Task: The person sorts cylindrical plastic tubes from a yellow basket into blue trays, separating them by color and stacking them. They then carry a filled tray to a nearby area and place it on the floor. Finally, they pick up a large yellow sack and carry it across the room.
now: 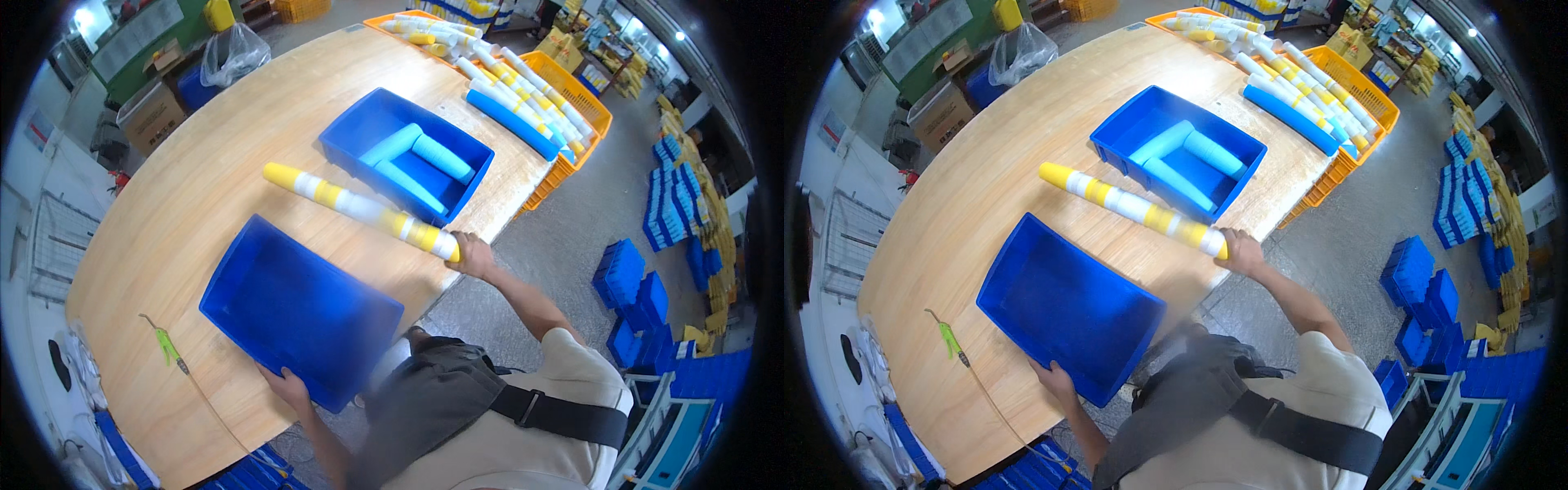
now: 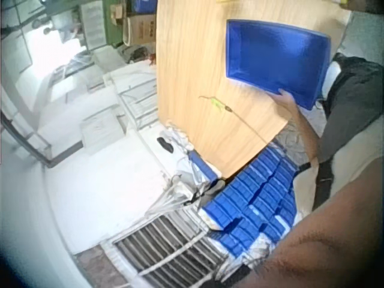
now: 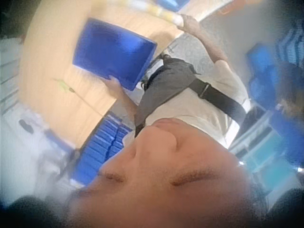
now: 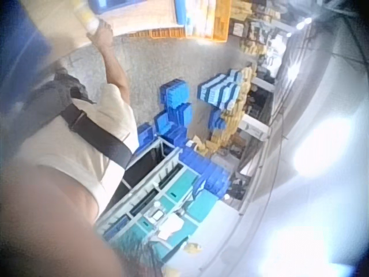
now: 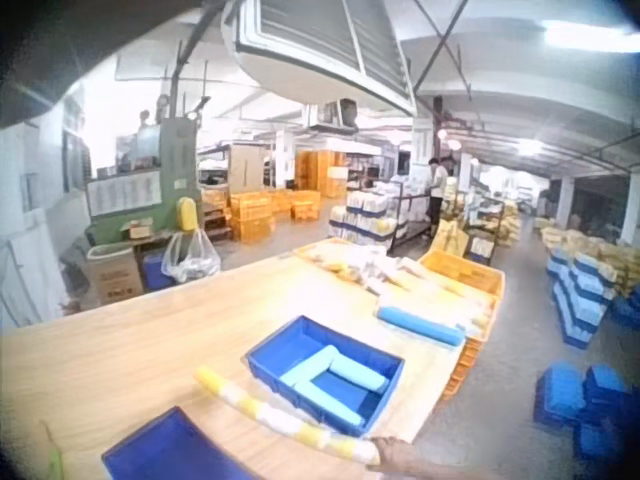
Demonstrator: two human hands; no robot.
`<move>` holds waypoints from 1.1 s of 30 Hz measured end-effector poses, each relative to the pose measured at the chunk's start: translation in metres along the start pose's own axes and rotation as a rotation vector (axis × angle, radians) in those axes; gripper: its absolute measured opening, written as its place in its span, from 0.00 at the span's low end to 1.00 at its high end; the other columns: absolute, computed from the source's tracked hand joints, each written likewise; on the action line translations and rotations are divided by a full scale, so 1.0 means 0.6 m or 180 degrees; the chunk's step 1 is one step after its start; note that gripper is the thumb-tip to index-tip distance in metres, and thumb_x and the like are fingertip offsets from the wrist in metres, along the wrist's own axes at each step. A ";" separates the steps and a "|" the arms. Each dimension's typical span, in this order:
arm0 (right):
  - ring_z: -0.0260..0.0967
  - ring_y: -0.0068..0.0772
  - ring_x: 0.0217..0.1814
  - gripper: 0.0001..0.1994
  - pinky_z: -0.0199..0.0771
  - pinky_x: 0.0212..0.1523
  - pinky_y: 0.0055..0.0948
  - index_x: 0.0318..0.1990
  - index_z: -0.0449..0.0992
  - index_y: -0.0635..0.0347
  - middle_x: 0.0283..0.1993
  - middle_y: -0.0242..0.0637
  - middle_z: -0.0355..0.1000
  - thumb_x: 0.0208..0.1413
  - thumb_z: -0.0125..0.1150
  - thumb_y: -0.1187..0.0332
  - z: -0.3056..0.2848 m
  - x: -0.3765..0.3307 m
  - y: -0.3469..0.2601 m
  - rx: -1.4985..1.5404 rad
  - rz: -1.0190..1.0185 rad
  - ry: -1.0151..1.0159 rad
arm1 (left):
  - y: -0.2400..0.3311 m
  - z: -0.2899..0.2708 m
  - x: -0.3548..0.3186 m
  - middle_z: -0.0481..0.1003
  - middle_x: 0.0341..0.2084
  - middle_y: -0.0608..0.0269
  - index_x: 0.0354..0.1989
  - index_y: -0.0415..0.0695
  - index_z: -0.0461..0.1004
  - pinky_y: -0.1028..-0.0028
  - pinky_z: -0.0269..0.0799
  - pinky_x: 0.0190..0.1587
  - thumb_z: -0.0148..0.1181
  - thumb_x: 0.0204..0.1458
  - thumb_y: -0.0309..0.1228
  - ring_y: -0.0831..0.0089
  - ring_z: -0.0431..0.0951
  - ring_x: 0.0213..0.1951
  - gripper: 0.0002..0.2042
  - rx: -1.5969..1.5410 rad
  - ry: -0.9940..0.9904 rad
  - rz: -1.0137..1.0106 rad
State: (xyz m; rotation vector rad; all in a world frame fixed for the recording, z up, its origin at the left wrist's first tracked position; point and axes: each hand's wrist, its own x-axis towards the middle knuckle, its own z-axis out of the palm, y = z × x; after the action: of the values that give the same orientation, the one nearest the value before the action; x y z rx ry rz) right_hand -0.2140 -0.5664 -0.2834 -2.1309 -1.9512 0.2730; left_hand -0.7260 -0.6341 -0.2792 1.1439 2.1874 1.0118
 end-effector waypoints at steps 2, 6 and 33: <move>0.77 0.56 0.49 0.41 0.78 0.50 0.47 0.63 0.68 0.52 0.46 0.54 0.77 0.39 0.77 0.50 -0.003 0.004 0.011 0.0655 0.0139 -0.0238 | 0.015 0.037 0.005 0.57 0.69 0.38 0.74 0.36 0.48 0.61 0.53 0.70 0.45 0.56 0.15 0.44 0.59 0.69 0.33 0.0087 0.0041 0.0342; 0.77 0.56 0.50 0.41 0.78 0.52 0.47 0.63 0.68 0.53 0.51 0.51 0.76 0.40 0.78 0.50 -0.014 -0.003 -0.002 0.0963 0.0223 -0.0349 | 0.012 0.079 0.029 0.59 0.68 0.37 0.73 0.35 0.49 0.62 0.53 0.70 0.46 0.55 0.14 0.46 0.60 0.69 0.34 0.0302 0.0080 0.0388; 0.69 0.44 0.60 0.39 0.70 0.58 0.50 0.63 0.67 0.51 0.54 0.41 0.72 0.43 0.75 0.48 -0.007 0.661 0.065 -0.0691 -0.2182 -0.0670 | 0.598 0.665 -0.211 0.79 0.45 0.47 0.55 0.43 0.75 0.54 0.74 0.47 0.52 0.62 0.43 0.49 0.78 0.47 0.20 0.1107 -0.2283 0.1316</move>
State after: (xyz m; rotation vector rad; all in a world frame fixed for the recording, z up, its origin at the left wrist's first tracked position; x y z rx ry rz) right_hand -0.1391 -0.1747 -0.2818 -1.4421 -2.7943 0.1610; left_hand -0.2091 -0.4471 -0.2361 1.8238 1.5987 0.2611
